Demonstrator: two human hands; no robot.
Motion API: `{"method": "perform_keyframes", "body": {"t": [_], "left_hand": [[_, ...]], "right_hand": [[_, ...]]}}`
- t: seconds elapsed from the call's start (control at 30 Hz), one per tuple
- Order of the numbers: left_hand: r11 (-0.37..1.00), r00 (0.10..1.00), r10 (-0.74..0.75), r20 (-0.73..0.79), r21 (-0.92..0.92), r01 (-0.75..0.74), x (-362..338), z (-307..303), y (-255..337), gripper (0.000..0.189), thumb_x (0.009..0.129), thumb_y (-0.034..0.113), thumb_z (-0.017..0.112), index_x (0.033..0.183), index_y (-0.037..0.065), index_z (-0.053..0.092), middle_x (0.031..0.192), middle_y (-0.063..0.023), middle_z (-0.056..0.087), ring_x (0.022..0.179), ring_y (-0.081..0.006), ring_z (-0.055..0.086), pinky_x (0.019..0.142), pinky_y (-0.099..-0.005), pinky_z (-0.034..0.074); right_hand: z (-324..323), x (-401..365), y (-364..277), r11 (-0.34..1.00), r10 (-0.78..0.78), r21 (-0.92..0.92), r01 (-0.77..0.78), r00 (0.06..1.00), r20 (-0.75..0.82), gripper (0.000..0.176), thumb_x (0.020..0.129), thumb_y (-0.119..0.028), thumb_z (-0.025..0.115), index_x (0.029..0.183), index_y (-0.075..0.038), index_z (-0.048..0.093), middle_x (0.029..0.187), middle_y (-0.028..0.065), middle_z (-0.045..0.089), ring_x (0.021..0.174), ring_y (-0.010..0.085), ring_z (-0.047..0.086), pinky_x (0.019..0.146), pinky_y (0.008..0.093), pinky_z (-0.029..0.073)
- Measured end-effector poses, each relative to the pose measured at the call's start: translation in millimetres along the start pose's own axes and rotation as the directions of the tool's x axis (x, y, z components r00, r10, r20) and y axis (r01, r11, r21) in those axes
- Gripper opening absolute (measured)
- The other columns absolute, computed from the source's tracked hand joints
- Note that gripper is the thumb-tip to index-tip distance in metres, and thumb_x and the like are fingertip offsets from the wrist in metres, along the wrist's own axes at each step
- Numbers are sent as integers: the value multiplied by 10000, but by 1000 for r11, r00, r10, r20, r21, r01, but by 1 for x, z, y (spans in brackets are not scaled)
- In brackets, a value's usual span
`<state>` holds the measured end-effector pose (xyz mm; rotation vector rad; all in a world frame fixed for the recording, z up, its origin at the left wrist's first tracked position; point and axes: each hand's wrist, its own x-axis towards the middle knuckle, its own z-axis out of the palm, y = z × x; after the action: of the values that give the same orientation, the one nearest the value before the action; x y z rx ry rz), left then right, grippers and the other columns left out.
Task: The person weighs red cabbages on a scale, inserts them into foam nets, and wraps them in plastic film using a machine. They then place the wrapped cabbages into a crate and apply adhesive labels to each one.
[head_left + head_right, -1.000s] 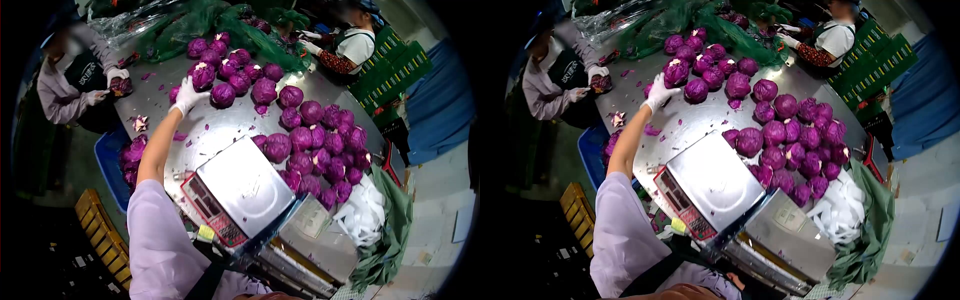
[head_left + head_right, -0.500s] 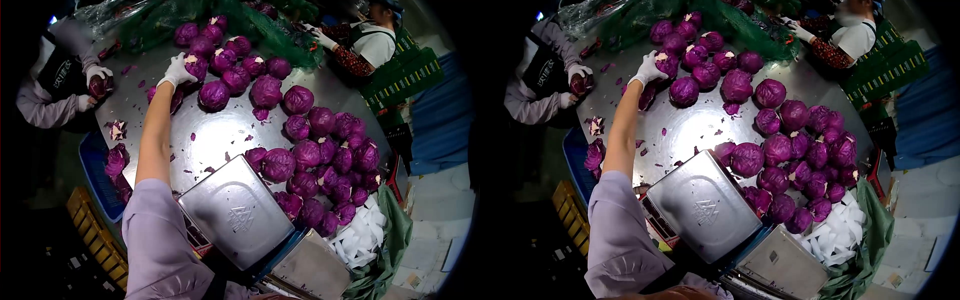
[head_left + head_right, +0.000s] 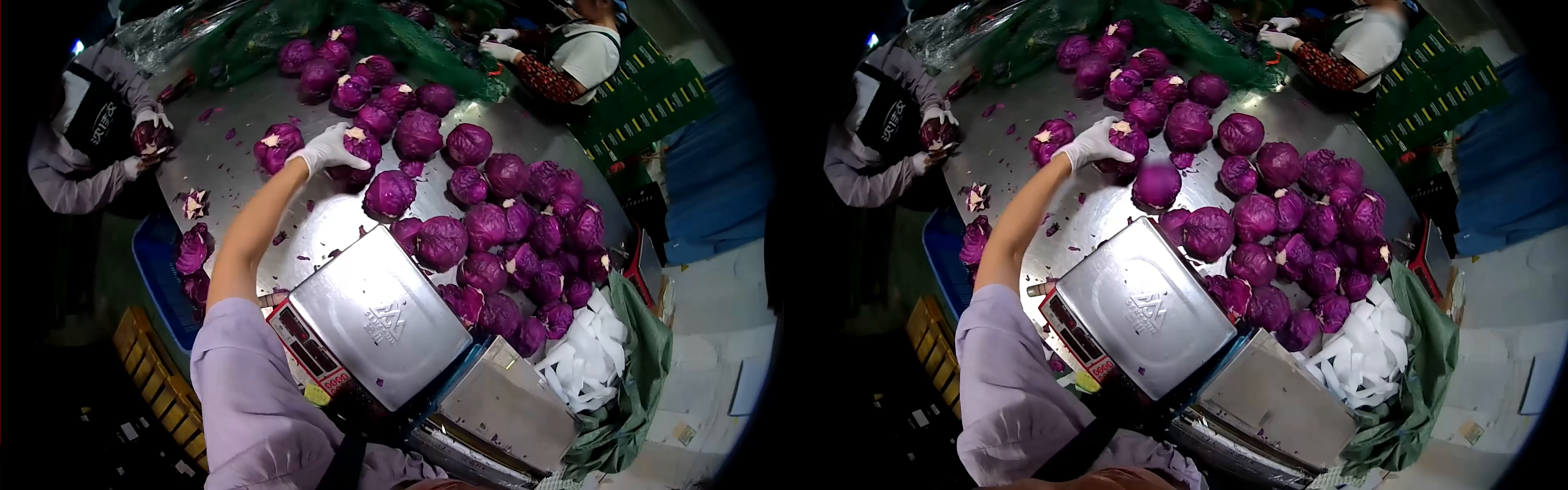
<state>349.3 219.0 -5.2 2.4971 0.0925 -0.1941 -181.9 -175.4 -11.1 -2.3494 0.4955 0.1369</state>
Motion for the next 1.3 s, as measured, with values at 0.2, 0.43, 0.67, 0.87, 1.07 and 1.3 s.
{"method": "perform_keyframes", "body": {"t": [0.2,0.43,0.67,0.87,1.07,1.3], "left_hand": [[981,953,-123,-276,111,159,-34,39,56,1013,429,459,794,1290,173,341,1349,-159,312,1122,-429,427,915,-452,412],[675,872,-240,-426,-719,-165,-65,52,-9,852,534,201,832,1249,18,408,1181,-110,493,1071,-206,489,933,-303,389],[-65,971,-184,-154,-984,-168,-133,65,-41,549,722,116,673,1217,119,438,1208,-64,453,1109,-212,444,945,-370,377],[235,962,-236,-140,-968,-84,-202,34,-14,545,805,189,620,1301,146,400,1188,-92,484,1007,-230,533,783,-356,481],[439,935,-302,-185,-898,-35,-167,67,-44,315,787,130,643,1089,59,584,810,-19,605,629,-137,582,525,-237,461],[805,795,-447,-411,-572,156,-140,65,-1,489,735,417,611,977,-7,638,874,-148,639,864,-256,612,738,-350,470]], "right_hand": [[-10,-19,10,998,-43,39,44,999,-23,114,777,-145,653,754,-52,592,496,63,487,431,117,508,436,243,413],[-18,-44,21,986,-122,104,128,990,-67,121,777,-147,655,743,-53,588,486,60,479,421,120,505,427,244,409],[-12,-49,47,909,-394,101,405,912,-114,171,757,-133,680,689,-67,538,458,58,465,369,155,492,379,257,391],[-4,-47,58,844,-474,189,502,863,-174,167,740,-161,698,725,-83,551,470,55,503,386,153,527,387,251,426],[-15,-45,57,828,-479,326,456,878,-12,138,758,-82,657,712,-56,529,481,72,506,388,151,529,366,258,409],[-21,-47,53,854,-449,252,455,889,-83,123,751,-79,672,720,-40,559,478,60,483,397,127,509,378,235,377]]}}
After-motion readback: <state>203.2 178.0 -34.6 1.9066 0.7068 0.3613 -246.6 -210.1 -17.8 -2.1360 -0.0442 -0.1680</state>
